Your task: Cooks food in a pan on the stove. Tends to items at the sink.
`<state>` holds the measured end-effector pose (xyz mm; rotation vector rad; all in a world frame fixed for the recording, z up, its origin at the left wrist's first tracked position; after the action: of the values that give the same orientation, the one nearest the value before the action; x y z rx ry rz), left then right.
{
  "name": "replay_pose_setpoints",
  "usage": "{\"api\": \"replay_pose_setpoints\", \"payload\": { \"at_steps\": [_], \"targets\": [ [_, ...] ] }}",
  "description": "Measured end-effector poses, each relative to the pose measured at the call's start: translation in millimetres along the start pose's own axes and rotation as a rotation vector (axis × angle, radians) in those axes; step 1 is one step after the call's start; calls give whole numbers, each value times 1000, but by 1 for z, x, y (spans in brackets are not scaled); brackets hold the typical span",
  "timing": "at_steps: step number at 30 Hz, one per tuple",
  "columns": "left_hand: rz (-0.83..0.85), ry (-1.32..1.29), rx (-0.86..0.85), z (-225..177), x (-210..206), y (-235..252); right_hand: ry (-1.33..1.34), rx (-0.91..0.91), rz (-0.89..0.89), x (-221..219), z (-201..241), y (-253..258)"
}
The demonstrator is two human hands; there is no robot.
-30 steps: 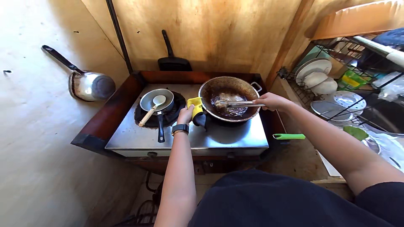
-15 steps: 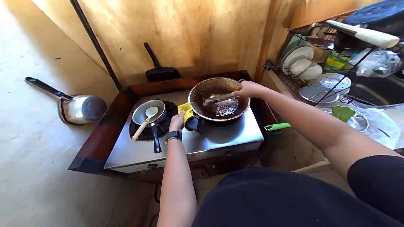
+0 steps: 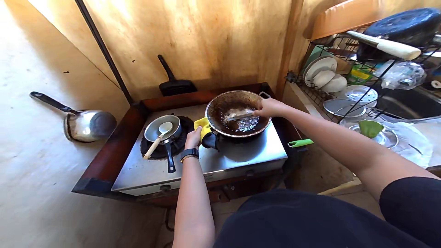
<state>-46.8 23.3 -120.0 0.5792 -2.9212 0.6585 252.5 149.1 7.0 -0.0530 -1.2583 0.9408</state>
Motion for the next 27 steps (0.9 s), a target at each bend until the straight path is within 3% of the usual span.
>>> {"api": "replay_pose_setpoints", "payload": {
  "at_steps": [7,16,22,27],
  "targets": [
    [16,-33,7,-1,0,0,-73,-40,29,-33,-11,-11],
    [24,-12,13,3,2,3,-188,-177,4,-14,-42,-56],
    [24,-13,13,5,3,6,-368,-253,-53,-4,-48,-51],
    [26,10,19,1,3,2,-507,-183,-41,-26,-39,-34]
  ]
}}
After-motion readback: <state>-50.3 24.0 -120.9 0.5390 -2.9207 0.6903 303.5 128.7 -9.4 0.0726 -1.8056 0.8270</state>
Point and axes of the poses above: each hand's wrist, its own y-axis towards the middle knuckle, its own x-axis out of the back of the hand, z = x × y, the point moved 5 cm from there along y, towards the middle knuckle, and after that the axes turned 15 degrees about z, right-handed, at the moved point
